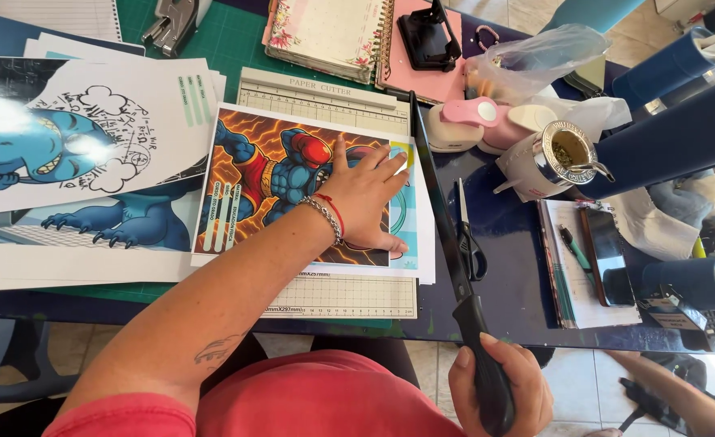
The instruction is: Trimming the edges of a printed illustration using a manual paper cutter on a workspace table.
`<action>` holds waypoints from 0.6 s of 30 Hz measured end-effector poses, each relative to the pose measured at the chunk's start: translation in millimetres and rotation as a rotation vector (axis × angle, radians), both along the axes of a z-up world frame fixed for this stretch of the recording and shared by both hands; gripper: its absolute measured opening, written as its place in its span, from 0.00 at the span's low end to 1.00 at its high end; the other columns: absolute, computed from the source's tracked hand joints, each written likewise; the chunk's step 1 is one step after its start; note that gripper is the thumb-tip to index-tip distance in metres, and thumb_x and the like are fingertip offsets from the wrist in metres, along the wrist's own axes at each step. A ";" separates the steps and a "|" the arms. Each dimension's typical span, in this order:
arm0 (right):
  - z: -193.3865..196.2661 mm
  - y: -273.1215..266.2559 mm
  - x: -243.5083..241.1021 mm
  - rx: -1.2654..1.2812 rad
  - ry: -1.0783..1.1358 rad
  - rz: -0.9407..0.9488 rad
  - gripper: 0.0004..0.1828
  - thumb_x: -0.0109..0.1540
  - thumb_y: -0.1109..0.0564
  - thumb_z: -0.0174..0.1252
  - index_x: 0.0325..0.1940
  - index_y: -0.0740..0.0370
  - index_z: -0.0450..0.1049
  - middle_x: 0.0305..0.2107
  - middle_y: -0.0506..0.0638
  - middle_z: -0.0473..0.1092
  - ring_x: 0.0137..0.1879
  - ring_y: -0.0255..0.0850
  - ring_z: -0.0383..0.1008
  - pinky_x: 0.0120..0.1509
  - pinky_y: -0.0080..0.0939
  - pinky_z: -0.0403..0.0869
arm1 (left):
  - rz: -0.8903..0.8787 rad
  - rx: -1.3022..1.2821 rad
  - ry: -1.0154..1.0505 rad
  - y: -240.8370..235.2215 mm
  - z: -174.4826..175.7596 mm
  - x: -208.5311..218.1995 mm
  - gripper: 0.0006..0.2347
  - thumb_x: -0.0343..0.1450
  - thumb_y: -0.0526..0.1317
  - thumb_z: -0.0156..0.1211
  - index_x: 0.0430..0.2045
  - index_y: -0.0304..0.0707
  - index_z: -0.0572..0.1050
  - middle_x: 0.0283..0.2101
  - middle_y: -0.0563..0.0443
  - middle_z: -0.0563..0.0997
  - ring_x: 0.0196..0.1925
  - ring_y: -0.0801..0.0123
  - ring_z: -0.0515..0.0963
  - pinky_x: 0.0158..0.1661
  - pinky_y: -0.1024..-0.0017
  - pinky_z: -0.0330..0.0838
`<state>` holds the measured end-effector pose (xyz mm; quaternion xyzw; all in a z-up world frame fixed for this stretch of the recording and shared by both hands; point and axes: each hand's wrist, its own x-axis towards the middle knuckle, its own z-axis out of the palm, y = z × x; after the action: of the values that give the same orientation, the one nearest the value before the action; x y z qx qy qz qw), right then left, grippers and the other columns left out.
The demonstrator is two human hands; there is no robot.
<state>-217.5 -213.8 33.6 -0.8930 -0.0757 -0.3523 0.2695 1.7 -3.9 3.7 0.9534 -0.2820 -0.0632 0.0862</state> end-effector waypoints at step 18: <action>-3.8 -4.1 2.7 -0.033 -0.057 0.000 0.13 0.60 0.58 0.66 0.47 0.61 0.74 0.30 0.51 0.72 0.30 0.42 0.70 0.42 0.39 0.73 | -0.006 0.019 0.068 -0.3 5.2 2.5 0.51 0.56 0.79 0.53 0.70 0.49 0.56 0.78 0.52 0.48 0.79 0.59 0.41 0.62 0.15 0.30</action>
<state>-214.8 -217.9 29.8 -0.8869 -0.0894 -0.3763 0.2527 4.2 -4.2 8.9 0.9507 -0.2811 -0.0985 0.0863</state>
